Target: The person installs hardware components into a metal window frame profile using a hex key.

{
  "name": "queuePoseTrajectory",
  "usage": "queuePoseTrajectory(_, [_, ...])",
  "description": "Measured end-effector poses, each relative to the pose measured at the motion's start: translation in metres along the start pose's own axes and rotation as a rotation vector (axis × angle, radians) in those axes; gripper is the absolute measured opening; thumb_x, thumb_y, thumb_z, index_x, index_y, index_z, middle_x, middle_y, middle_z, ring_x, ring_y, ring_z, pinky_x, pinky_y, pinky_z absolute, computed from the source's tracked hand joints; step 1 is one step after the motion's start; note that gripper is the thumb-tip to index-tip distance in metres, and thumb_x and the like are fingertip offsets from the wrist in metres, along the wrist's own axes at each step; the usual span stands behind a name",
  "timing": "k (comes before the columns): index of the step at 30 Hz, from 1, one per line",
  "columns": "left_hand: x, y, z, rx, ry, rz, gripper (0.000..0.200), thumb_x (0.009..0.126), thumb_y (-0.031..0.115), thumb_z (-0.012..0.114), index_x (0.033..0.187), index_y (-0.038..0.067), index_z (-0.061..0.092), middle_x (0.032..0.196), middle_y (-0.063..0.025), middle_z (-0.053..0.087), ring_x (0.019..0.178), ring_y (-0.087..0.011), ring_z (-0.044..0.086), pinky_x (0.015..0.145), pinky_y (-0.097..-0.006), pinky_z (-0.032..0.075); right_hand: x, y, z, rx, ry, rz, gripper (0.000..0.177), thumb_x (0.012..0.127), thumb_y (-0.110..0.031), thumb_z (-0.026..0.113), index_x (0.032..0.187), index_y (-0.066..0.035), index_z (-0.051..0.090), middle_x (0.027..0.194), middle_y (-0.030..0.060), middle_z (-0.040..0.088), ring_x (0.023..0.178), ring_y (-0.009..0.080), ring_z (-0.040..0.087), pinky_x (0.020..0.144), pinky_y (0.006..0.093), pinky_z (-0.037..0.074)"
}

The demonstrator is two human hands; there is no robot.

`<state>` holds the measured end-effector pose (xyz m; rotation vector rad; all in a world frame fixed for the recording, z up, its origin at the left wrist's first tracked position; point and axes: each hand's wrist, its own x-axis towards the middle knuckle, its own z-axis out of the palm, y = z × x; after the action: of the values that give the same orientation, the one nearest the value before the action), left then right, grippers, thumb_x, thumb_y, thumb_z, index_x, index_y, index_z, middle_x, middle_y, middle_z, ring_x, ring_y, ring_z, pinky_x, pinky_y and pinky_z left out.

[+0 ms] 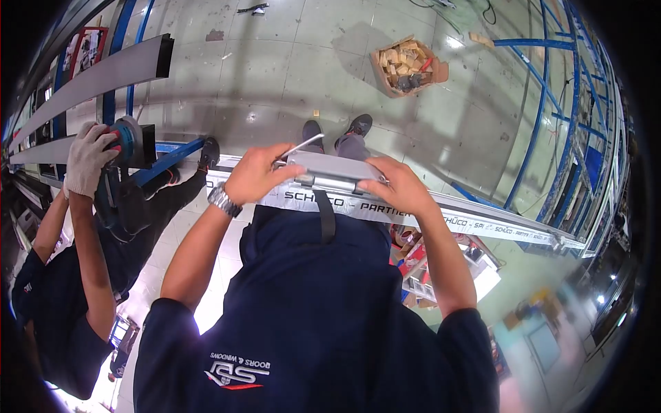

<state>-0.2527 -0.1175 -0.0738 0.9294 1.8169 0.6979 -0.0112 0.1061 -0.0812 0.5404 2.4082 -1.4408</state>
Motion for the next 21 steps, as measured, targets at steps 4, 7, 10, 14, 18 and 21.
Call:
queuePoseTrajectory(4, [0.022,-0.004,-0.001,0.055,-0.094,-0.124,0.05,0.093,0.048,0.067,0.113,0.002,0.072,0.078,-0.0152,0.067,0.067,-0.0248,0.061,0.065,-0.039,0.046,0.023,0.028,0.009,0.097,-0.096,0.054,0.05,0.098,-0.045,0.063,0.115,0.002,0.068,0.102,0.0164,0.065,0.096,0.0306,0.063,0.087,0.038,0.049])
queuePoseTrajectory(7, [0.031,-0.007,-0.001,0.047,-0.161,-0.184,0.052,0.093,0.048,0.068,0.114,0.001,0.073,0.081,-0.0152,0.071,0.071,-0.0223,0.063,0.068,-0.0378,0.048,0.03,0.035,0.009,0.168,-0.151,0.097,0.051,0.097,-0.046,0.064,0.112,0.002,0.069,0.098,0.0144,0.064,0.093,0.0282,0.062,0.086,0.037,0.049])
queuePoseTrajectory(10, [0.04,-0.019,-0.001,-0.055,-0.199,-0.157,0.055,0.092,0.049,0.069,0.115,0.0,0.073,0.083,-0.0143,0.072,0.071,-0.0195,0.063,0.069,-0.0371,0.049,0.03,0.032,0.009,0.179,-0.139,0.102,0.05,0.095,-0.046,0.066,0.109,0.002,0.07,0.097,0.0137,0.064,0.092,0.0264,0.062,0.085,0.0362,0.048])
queuePoseTrajectory(14, [0.018,0.016,-0.017,-0.042,-0.145,-0.169,0.052,0.081,0.038,0.083,0.113,-0.001,0.072,0.095,-0.01,0.072,0.075,-0.0174,0.063,0.073,-0.0313,0.05,0.009,0.004,0.0,0.069,0.018,0.008,0.045,0.085,-0.037,0.079,0.108,0.0,0.07,0.098,0.0139,0.064,0.091,0.0302,0.064,0.08,0.0383,0.051])
queuePoseTrajectory(18, [-0.029,0.021,-0.008,-0.043,-0.015,0.129,0.057,0.077,0.038,0.087,0.115,0.001,0.067,0.118,-0.0186,0.07,0.097,-0.0334,0.069,0.085,-0.0386,0.053,-0.03,-0.027,0.007,-0.167,0.232,-0.24,0.049,0.073,-0.028,0.086,0.11,-0.002,0.066,0.101,0.0132,0.063,0.089,0.0343,0.064,0.073,0.0425,0.055])
queuePoseTrajectory(21, [-0.046,0.01,0.002,-0.119,0.011,0.15,0.058,0.079,0.036,0.085,0.121,0.002,0.063,0.127,-0.018,0.066,0.11,-0.0358,0.067,0.093,-0.0394,0.052,-0.049,-0.038,0.018,-0.291,0.315,-0.324,0.055,0.066,-0.022,0.086,0.111,0.0,0.065,0.102,0.0131,0.062,0.095,0.0326,0.065,0.077,0.043,0.057])
